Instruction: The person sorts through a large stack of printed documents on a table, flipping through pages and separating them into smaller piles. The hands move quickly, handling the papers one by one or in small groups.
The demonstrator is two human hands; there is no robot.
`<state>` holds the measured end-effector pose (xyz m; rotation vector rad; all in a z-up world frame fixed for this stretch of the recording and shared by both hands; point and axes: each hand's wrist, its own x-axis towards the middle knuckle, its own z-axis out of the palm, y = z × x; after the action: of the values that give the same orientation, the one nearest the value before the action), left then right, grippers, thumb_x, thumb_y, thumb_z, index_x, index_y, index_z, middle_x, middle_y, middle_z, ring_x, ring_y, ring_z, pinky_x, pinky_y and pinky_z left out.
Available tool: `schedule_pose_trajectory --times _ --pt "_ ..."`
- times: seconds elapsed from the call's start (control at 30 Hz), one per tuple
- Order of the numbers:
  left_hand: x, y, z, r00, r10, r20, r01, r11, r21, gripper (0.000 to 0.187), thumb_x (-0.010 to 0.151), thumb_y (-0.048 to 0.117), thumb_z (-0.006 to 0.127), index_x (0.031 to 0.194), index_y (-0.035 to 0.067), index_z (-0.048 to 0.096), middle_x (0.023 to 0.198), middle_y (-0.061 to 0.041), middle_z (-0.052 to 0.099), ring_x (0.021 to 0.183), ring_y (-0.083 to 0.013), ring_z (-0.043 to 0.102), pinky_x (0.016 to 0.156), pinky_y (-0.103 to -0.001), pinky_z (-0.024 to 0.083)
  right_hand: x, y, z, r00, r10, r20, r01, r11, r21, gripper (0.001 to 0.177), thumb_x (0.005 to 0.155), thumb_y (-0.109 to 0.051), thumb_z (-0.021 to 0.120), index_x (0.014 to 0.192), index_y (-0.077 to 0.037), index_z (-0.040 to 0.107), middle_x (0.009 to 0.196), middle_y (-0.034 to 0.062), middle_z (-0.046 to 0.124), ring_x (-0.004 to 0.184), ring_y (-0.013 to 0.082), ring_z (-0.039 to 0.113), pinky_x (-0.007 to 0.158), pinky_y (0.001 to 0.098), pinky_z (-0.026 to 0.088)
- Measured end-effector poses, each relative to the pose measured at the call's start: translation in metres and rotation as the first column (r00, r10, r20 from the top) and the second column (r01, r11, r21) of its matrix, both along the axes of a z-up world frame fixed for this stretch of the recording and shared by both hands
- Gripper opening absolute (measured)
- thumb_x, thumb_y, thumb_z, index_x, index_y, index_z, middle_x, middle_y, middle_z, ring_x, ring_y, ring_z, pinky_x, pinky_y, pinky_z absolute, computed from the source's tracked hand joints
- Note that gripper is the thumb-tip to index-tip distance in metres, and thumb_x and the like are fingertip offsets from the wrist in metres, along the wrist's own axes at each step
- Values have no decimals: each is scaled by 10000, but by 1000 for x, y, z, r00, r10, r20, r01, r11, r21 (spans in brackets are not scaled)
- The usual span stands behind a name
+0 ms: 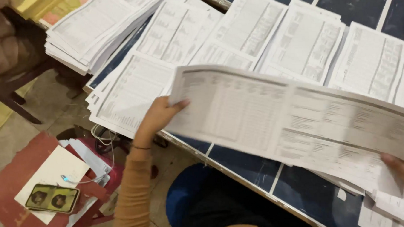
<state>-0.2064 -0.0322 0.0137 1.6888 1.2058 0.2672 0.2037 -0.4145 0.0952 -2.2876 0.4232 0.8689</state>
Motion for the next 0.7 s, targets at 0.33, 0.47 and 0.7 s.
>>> schedule_pose_trajectory --times 0.33,0.47,0.7 --pt "-118 6 -50 891 442 -105 -454 877 -159 662 984 426 681 1502 17 623 1428 -176 714 1351 -377 658 1129 -509 572 -63 71 -13 803 453 387 -510 859 53 253 1182 -124 612 1395 -75 739 1233 149 820 962 357 803 939 475 653" --pt "-147 25 -100 696 685 216 -672 727 -137 578 975 366 761 1397 -22 688 1342 -148 744 1231 -295 706 1085 -399 562 -76 62 -23 836 452 312 -495 866 71 262 1152 -115 625 1347 -28 777 1207 196 839 980 371 817 927 451 665" --pt "-140 63 -113 409 839 360 -866 481 -139 474 1036 328 754 1403 38 675 1373 -77 742 1217 -221 732 1053 -357 625 -74 29 -43 860 378 342 -412 910 30 254 1146 -152 644 1299 -17 795 1151 180 851 948 359 828 949 438 626"
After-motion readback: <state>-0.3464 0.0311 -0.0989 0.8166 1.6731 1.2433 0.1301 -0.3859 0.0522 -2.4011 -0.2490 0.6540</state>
